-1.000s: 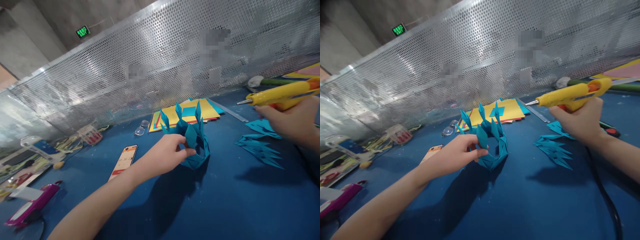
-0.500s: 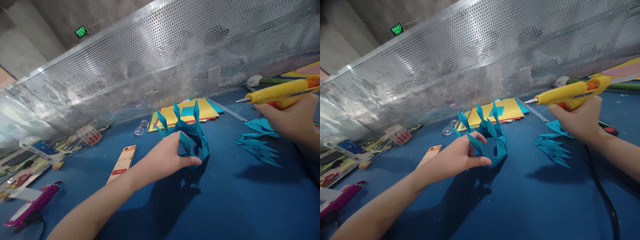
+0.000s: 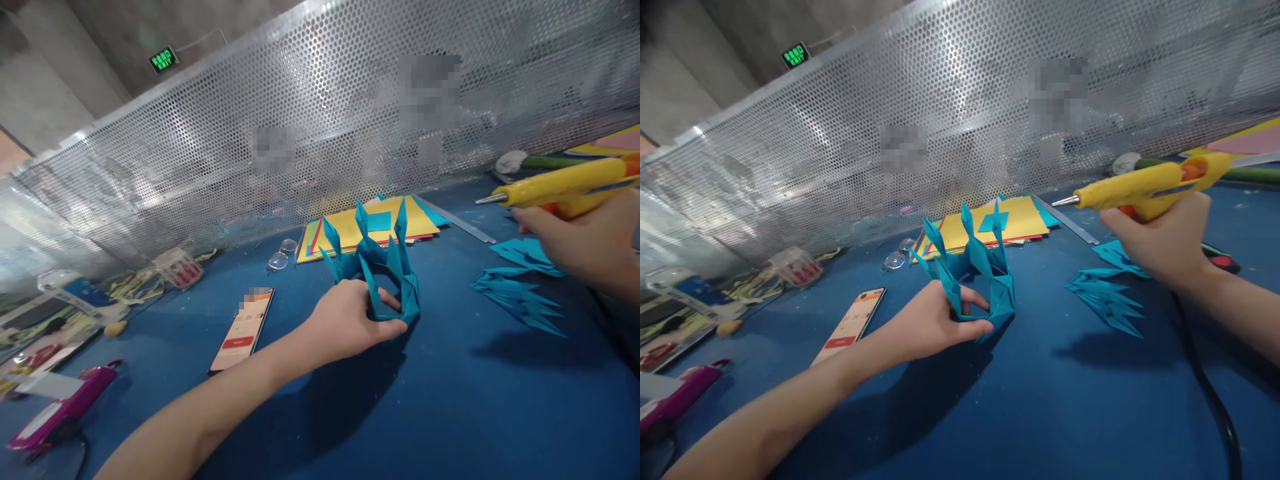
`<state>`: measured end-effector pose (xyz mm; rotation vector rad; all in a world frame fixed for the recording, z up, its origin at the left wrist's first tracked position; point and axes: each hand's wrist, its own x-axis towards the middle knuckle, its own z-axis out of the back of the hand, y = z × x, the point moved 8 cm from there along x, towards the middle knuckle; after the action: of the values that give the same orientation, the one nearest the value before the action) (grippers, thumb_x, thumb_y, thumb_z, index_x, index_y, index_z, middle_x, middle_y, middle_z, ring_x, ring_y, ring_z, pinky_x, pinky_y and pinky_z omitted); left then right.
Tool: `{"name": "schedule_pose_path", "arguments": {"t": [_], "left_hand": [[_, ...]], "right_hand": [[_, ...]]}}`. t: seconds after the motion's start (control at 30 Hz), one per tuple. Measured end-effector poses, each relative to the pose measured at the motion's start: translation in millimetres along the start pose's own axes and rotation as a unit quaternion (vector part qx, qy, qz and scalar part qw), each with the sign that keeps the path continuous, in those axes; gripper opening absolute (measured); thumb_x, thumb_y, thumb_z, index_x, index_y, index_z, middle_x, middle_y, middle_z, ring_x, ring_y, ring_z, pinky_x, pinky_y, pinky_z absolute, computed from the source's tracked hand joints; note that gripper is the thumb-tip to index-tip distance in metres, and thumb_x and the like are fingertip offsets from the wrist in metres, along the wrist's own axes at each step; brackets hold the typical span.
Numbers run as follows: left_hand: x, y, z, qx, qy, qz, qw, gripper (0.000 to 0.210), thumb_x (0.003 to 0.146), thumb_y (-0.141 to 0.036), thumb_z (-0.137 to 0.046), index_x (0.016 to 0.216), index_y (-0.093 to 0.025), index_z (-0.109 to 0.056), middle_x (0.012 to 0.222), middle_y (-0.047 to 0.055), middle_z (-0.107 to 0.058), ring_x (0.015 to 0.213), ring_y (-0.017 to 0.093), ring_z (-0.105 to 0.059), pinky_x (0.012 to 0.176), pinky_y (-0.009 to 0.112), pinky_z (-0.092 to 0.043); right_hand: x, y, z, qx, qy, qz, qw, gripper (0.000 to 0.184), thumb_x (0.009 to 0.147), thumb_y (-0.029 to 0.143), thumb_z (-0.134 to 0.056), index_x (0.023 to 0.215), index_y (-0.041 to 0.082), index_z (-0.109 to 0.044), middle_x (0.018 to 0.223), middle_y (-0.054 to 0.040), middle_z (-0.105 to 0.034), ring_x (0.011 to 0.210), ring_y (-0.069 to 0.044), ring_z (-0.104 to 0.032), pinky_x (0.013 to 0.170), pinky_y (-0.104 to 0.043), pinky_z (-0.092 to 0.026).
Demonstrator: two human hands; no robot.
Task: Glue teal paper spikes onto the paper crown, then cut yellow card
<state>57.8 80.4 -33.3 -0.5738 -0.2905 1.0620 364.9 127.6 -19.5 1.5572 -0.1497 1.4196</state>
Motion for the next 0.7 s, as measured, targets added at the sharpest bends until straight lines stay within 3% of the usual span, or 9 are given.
{"name": "schedule_pose_path", "arguments": {"t": [0.17,0.37,0.5,0.6,0.67,0.7], "left_hand": [[-0.5,0.8,-2.2,0.019,0.0,0.001,1.0,0.025,0.079,-0.034,-0.066,0.098,-0.022,-0.077,0.078,0.0,-0.071,0.067,0.018,-0.061,0.063,0.029,-0.044],[0.5,-4.4,-7.1,0.05,0.018,-0.015,0.998,0.022,0.082,-0.026,-0.063,0.099,-0.024,-0.077,0.094,0.0,-0.075,0.086,0.022,-0.066,0.077,0.033,-0.047],[-1.4,-3.6,-4.0,0.06,0.008,0.004,0.998,0.021,0.084,-0.036,-0.066,0.099,-0.025,-0.076,0.093,0.001,-0.074,0.088,0.025,-0.067,0.078,0.035,-0.049],[-6.8,-8.0,5.4,0.099,-0.002,0.007,0.995,0.047,0.074,-0.05,-0.079,0.112,-0.024,-0.071,0.111,0.005,-0.069,0.102,0.031,-0.065,0.083,0.04,-0.05],[-10.7,-11.6,10.2,0.157,0.011,0.004,0.988,0.067,0.066,-0.047,-0.086,0.124,-0.023,-0.063,0.126,0.008,-0.062,0.107,0.034,-0.063,0.084,0.041,-0.05],[-12.0,-12.0,11.4,0.183,0.023,0.004,0.983,0.067,0.066,-0.043,-0.087,0.125,-0.022,-0.062,0.128,0.009,-0.061,0.106,0.034,-0.063,0.082,0.041,-0.05]], "right_hand": [[-1.3,0.1,-0.3,0.0,-0.014,-0.009,1.0,0.023,0.077,0.007,-0.076,0.067,0.012,-0.056,0.063,0.0064,-0.053,0.056,-0.007,-0.052,0.051,-0.017,-0.043],[-2.6,5.9,-2.5,0.024,-0.006,-0.015,1.0,0.03,0.083,0.027,-0.078,0.067,0.012,-0.056,0.065,0.0045,-0.055,0.058,-0.008,-0.053,0.053,-0.019,-0.044],[-1.3,4.1,-1.3,0.019,-0.011,-0.027,0.999,0.031,0.082,0.026,-0.078,0.067,0.013,-0.055,0.064,0.0051,-0.053,0.057,-0.008,-0.051,0.053,-0.019,-0.043],[0.1,-0.2,0.6,0.0,-0.019,-0.052,0.998,0.026,0.077,0.011,-0.078,0.065,0.012,-0.055,0.063,0.0062,-0.053,0.056,-0.007,-0.051,0.053,-0.018,-0.043],[0.5,-1.5,1.5,-0.009,-0.021,-0.075,0.997,0.025,0.073,0.001,-0.076,0.064,0.012,-0.055,0.062,0.0068,-0.054,0.055,-0.007,-0.052,0.053,-0.017,-0.043],[0.4,-1.4,1.8,-0.011,-0.022,-0.086,0.996,0.025,0.073,-0.002,-0.076,0.064,0.011,-0.056,0.062,0.0072,-0.054,0.055,-0.006,-0.052,0.053,-0.017,-0.044]]}}
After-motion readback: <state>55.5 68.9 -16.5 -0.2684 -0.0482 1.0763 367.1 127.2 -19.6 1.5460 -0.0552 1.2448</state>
